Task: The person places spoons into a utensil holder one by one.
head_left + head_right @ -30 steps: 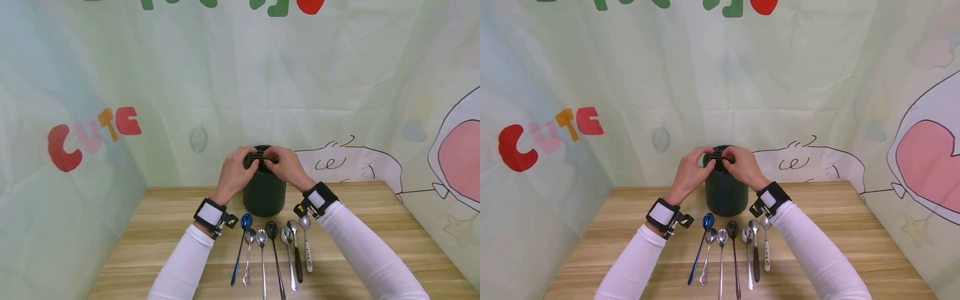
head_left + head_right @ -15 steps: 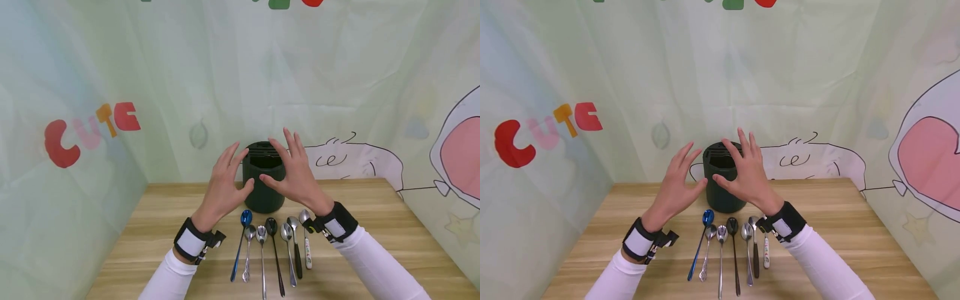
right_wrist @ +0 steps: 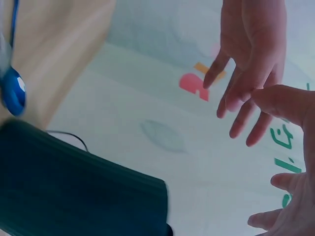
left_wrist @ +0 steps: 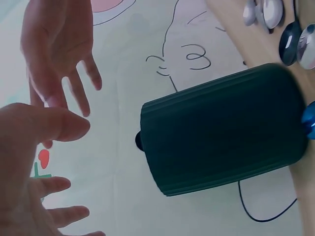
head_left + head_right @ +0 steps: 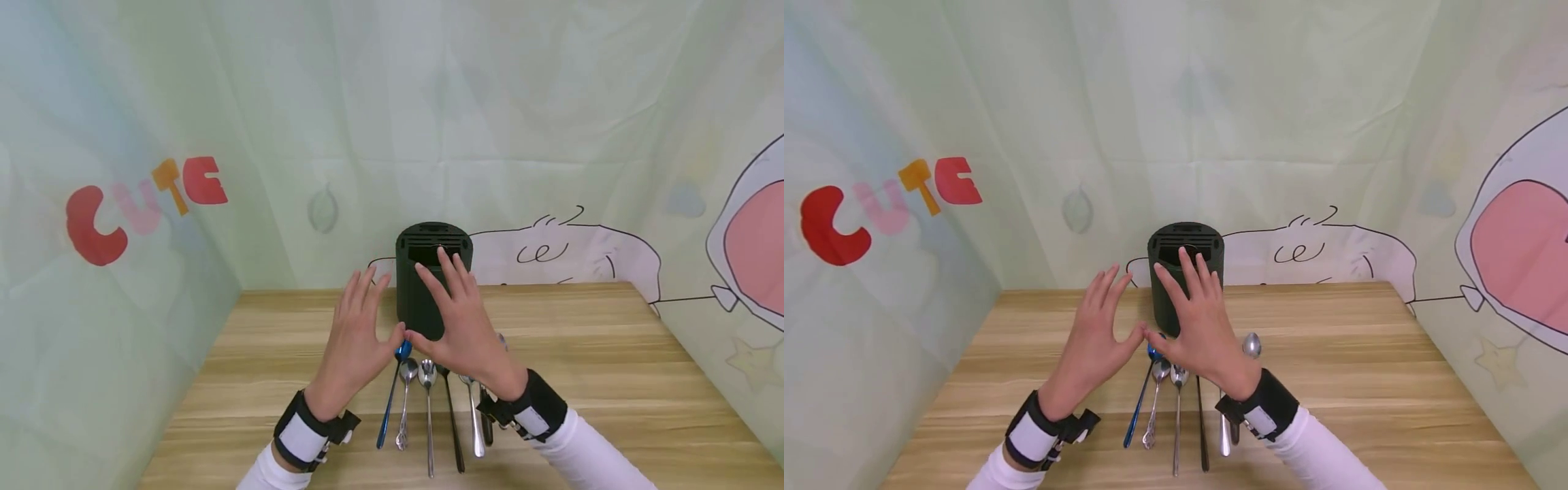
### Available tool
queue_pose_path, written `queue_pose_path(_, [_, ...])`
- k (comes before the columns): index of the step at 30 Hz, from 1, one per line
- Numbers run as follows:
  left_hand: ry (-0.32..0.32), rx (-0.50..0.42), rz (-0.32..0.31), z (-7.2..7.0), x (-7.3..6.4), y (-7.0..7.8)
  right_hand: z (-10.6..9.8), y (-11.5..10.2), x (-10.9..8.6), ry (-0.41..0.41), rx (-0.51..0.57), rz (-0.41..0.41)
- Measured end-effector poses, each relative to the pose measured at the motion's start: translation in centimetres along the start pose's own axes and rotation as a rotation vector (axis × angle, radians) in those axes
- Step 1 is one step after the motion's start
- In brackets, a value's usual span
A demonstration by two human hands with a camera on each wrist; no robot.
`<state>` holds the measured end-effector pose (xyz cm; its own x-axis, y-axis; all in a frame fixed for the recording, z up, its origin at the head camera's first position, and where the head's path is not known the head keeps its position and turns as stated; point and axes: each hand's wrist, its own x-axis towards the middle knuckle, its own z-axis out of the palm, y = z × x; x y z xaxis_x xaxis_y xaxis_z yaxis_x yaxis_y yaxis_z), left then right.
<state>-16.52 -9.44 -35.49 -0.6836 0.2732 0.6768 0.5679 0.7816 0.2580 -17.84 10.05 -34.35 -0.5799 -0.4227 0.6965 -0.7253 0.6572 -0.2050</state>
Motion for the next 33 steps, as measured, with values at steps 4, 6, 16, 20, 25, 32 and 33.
queue_pose_path(4, [-0.038,0.010,-0.002,0.5,-1.3,-0.3,1.7,-0.1,-1.2,-0.074,0.016,0.027])
queue_pose_path(6, [-0.068,0.024,-0.012,0.8,-1.8,-0.4,2.6,-0.2,-1.7,-0.115,0.009,0.034])
queue_pose_path(16, [-0.226,0.037,-0.119,3.3,-4.8,-1.2,5.8,-0.2,-3.9,-0.298,0.016,0.147])
queue_pose_path(20, [-0.298,0.006,-0.204,4.3,-5.9,-1.5,6.9,-0.2,-4.4,-0.368,0.046,0.210])
queue_pose_path(25, [-0.379,-0.004,-0.278,5.3,-6.8,-1.5,8.1,-0.1,-4.7,-0.378,0.078,0.250])
queue_pose_path(32, [-0.427,0.045,-0.303,6.4,-8.0,-1.8,9.8,-0.2,-5.0,-0.426,0.096,0.264])
queue_pose_path(33, [-0.433,0.046,-0.306,6.5,-8.1,-1.8,9.9,-0.2,-5.0,-0.435,0.104,0.272])
